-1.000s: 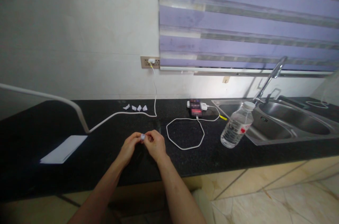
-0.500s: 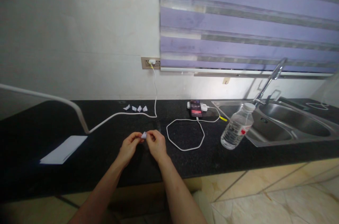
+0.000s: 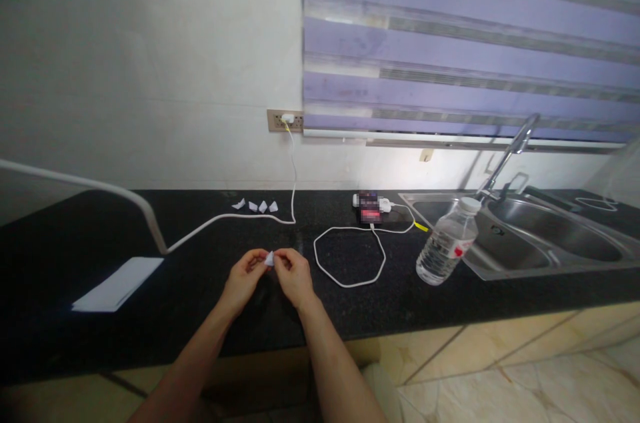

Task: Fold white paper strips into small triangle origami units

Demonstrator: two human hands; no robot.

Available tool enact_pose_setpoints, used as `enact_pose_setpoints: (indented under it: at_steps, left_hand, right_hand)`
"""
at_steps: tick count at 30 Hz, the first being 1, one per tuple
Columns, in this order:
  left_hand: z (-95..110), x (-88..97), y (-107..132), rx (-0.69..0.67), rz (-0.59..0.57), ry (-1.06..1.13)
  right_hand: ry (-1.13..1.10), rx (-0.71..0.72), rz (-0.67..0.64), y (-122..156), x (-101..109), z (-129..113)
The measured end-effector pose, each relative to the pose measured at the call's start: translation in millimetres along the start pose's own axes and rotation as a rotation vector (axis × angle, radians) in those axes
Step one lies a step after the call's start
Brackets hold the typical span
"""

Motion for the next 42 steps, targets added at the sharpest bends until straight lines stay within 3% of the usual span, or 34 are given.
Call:
enact_pose_setpoints:
  at_steps: [7, 25, 32, 42]
  left_hand:
    - [-8.9, 9.8, -2.7, -0.049, 0.134, -0.047]
    - [-1.3, 7.4, 0.8, -0.004, 0.111, -0.079]
    - [-1.4, 3.9, 1.5, 0.036, 0.09, 0.125]
    - [-6.6, 4.2, -0.2, 0.091, 0.042, 0.186]
  right_hand:
    - [-0.014, -0.01, -0.006, 0.5, -1.3, -4.8]
    - [0.094, 0.024, 0.019, 0.0, 2.1, -3.5]
    - [0.094, 0.012, 0.001, 0.7, 1.1, -3.7]
    - [0.105, 0.008, 0.01, 1.1, 0.5, -1.8]
Point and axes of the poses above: each hand's wrist, its own y-axis away from the middle knuckle, its own x-axis out of the back of the hand, z = x × y, the point moved 4 cm from there along -y, towards the middle knuckle, and after that the axes turned 13 degrees about -z, right-handed, at the moved point
